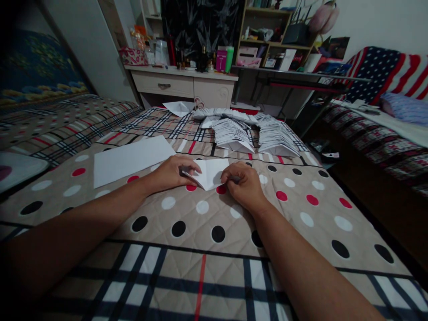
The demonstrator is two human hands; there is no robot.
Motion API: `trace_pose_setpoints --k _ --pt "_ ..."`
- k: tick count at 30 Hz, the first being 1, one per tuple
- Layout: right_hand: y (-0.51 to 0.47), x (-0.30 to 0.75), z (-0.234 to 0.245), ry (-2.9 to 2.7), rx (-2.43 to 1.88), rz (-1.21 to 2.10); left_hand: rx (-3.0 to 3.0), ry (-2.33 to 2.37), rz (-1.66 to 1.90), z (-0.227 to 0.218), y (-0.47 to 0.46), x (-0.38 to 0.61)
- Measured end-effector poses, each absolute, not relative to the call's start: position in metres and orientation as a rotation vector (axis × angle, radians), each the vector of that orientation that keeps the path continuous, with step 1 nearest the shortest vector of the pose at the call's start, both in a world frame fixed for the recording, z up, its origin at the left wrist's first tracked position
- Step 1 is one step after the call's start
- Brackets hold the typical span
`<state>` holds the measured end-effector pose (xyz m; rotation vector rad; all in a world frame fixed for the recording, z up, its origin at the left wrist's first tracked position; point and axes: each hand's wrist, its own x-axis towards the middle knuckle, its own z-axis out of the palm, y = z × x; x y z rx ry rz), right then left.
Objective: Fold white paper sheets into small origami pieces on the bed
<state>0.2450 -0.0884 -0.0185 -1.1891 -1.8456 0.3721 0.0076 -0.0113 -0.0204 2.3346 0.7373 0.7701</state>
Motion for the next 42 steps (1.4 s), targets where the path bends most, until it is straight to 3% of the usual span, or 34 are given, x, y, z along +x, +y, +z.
trace_pose_setpoints --k 8,17,42 --pt "-0.093 0.231 -0.015 -2.047 -1.5 0.265 2.473 0.31 0.873 -0.018 -0.015 0.01" --pt "-0.097 0.214 -0.02 -1.922 -1.763 0.229 2.527 0.266 0.838 -0.02 -0.014 0.011" --pt "-0.097 0.214 -0.02 -1.893 -1.66 0.345 2.395 0.923 0.706 -0.02 -0.01 0.035"
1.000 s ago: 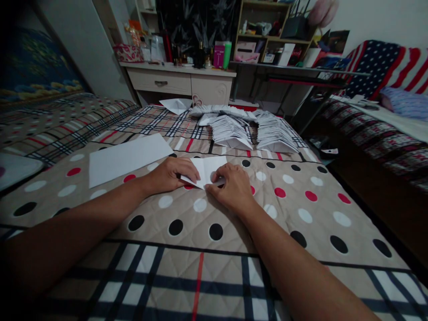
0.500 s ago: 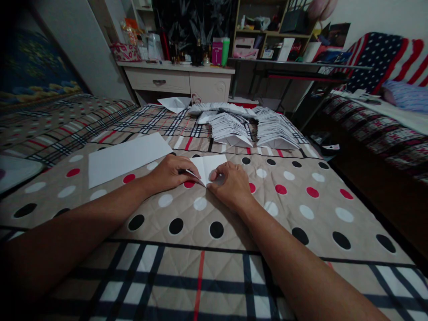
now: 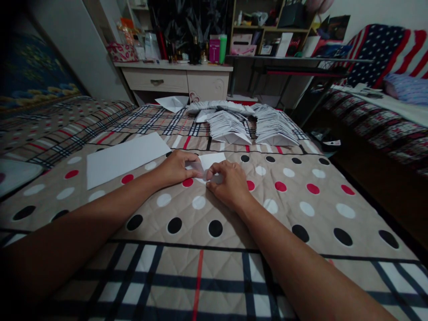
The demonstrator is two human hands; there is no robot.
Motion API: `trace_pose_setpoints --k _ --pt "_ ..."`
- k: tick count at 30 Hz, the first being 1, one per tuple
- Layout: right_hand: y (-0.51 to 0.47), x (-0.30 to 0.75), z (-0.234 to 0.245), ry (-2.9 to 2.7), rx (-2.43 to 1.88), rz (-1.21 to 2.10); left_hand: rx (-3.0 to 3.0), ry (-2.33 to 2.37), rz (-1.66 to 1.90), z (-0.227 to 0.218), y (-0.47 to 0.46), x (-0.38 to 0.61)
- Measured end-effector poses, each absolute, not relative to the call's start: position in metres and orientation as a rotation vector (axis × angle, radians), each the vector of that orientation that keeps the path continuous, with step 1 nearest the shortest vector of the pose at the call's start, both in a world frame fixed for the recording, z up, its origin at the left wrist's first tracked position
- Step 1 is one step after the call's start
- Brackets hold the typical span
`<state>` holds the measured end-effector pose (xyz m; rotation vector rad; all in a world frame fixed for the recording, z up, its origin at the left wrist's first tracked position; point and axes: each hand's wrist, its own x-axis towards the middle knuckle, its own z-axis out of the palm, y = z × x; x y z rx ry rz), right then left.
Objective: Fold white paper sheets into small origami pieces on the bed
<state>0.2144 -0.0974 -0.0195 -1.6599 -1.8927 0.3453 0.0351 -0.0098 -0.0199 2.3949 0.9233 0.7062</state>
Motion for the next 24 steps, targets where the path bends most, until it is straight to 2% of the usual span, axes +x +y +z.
trace_pose_setpoints --k 13,21,24 --pt "-0.095 0.217 -0.024 -1.898 -1.578 0.441 2.305 1.044 0.831 -0.032 0.01 0.031" --pt "-0.096 0.216 -0.024 -1.882 -1.582 0.446 2.657 1.386 0.797 -0.022 0.001 0.033" --pt "-0.096 0.216 -0.023 -1.87 -1.575 0.45 2.695 1.378 0.775 -0.019 -0.006 0.035"
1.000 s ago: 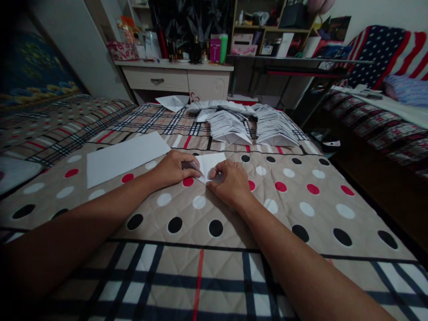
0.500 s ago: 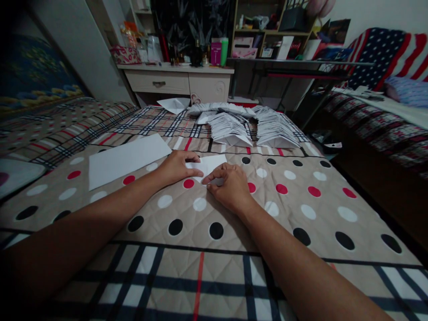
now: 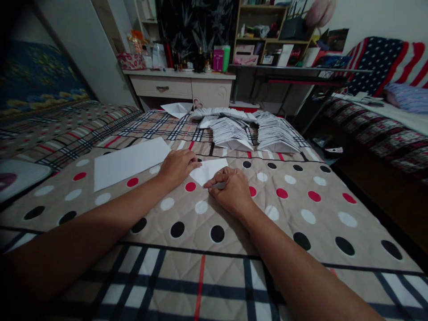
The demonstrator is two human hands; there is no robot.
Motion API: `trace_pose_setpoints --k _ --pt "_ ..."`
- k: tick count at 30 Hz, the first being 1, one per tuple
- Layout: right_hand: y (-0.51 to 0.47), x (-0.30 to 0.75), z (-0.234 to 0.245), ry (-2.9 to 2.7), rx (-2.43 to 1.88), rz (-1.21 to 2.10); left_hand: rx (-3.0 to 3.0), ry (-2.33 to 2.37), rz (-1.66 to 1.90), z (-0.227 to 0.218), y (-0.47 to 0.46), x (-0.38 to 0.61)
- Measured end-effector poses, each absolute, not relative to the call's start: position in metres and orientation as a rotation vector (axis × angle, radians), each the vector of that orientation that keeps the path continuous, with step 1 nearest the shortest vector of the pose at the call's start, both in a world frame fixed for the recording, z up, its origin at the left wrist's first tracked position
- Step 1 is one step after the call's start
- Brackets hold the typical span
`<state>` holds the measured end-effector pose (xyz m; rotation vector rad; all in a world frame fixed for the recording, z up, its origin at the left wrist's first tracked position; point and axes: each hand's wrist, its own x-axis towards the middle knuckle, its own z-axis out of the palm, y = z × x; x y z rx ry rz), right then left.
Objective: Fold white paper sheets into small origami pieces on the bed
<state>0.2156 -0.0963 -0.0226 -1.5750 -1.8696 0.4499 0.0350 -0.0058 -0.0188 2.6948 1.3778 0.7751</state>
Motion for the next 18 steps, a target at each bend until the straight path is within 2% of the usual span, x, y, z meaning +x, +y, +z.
trace_pose_setpoints --k 7,18 --pt "-0.097 0.217 -0.022 -1.894 -1.562 0.447 2.336 1.204 0.769 -0.031 0.006 0.026" --pt "-0.098 0.218 -0.022 -1.925 -1.558 0.386 2.315 0.958 0.714 -0.027 0.006 0.017"
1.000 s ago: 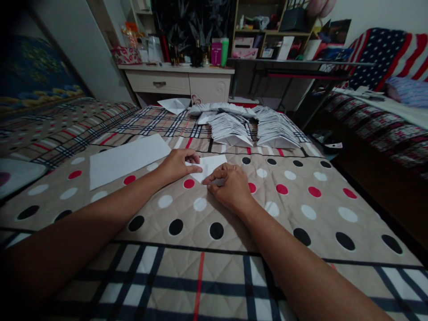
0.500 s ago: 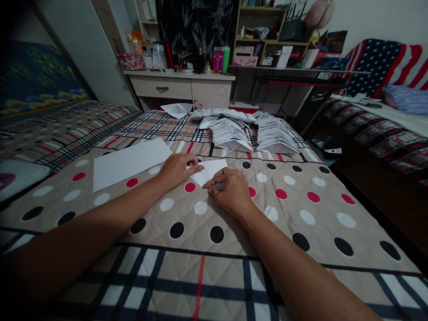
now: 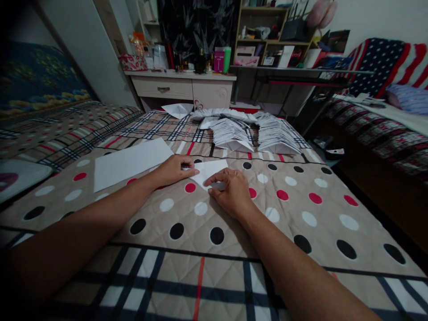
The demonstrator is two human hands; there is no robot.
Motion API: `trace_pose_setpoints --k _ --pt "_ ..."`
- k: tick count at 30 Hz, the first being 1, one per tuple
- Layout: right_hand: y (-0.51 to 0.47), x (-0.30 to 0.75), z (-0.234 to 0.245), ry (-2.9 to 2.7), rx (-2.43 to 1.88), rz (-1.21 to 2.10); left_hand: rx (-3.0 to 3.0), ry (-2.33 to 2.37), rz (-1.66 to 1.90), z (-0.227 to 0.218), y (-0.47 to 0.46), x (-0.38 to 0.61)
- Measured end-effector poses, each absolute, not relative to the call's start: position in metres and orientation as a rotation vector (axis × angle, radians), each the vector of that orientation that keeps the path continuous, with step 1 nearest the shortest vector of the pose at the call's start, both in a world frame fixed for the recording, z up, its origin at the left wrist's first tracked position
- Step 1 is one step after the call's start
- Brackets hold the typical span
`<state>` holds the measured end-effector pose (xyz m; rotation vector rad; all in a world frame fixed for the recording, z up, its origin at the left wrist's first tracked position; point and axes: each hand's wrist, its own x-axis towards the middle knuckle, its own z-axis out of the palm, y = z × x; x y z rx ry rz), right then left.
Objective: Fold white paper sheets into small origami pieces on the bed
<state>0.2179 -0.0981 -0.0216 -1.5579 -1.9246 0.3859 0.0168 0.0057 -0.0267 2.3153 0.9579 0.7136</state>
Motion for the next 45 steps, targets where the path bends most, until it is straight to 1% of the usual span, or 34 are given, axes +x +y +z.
trace_pose_setpoints --k 8,15,33,40,45 --pt "-0.097 0.218 -0.024 -1.928 -1.564 0.36 2.382 1.021 0.721 -0.027 0.006 0.019" --pt "-0.097 0.218 -0.025 -1.917 -1.568 0.413 2.401 0.989 0.673 -0.028 0.007 0.014" --pt "-0.098 0.218 -0.028 -1.948 -1.529 0.337 2.398 1.02 0.704 -0.028 0.006 0.016" --pt "-0.099 0.215 -0.025 -1.938 -1.566 0.347 2.433 1.26 0.666 -0.03 0.01 0.007" --pt "-0.101 0.213 -0.022 -1.915 -1.582 0.364 2.66 1.366 0.647 -0.02 -0.007 0.014"
